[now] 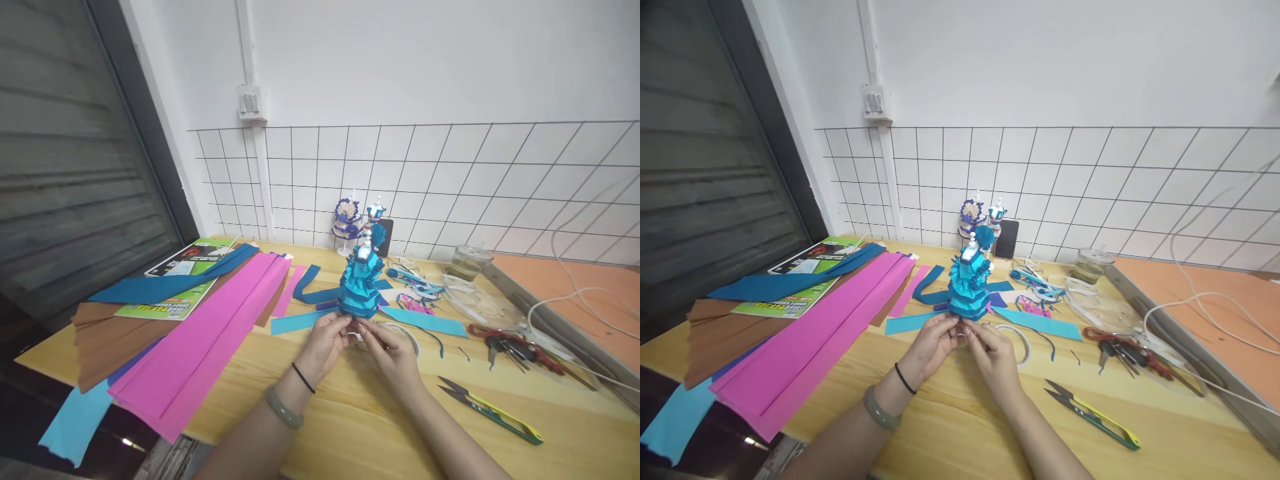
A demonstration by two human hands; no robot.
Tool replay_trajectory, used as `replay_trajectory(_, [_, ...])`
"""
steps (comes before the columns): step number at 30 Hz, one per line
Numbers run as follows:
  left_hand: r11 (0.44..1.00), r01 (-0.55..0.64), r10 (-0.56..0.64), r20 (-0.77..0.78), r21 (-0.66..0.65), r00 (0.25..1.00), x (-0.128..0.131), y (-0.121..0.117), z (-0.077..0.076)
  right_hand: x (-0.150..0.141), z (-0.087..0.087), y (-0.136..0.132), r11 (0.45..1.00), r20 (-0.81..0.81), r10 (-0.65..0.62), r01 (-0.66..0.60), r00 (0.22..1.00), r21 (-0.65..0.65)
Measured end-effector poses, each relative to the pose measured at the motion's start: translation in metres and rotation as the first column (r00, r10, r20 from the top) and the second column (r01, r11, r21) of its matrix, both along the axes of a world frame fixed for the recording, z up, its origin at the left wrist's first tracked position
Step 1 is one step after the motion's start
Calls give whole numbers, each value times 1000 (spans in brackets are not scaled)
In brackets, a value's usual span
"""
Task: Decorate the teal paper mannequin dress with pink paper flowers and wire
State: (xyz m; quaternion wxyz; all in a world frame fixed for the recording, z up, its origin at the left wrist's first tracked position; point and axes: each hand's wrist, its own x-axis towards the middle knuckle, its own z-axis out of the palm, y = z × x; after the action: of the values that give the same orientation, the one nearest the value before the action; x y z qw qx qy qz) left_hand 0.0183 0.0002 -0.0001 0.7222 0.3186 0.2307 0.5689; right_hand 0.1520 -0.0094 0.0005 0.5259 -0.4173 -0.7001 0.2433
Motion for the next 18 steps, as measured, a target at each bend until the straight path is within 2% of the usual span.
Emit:
replay_trajectory(4, [1000,7,-7,14,-7,1000,0,0,-3,-4,-2,2,950,-343,-18,-91,939,-298])
replay_trajectory(6, [1000,12,-12,23,-20,1000,1,0,-3,-4,-5,5,919,-455,-43,-144,889,-368])
replay_trajectory(9, [999,6,-6,18,-36,1000,1,1,-2,-3,-9,9,893,-558,-58,-207,828,-400])
replay_trajectory(12, [999,2,-1,21,-39,1000,0,1,-1,-1,-9,11,885,-573,-47,-232,818,-403])
replay_trajectory(14, [1000,3,-3,19,-31,1000,-2,0,0,0,-7,9,897,-532,-32,-211,846,-390])
replay_trajectory(18, [999,11,-13,-67,-37,998,-9,-4,2,-2,-1,-6,965,-285,5,-80,958,-251])
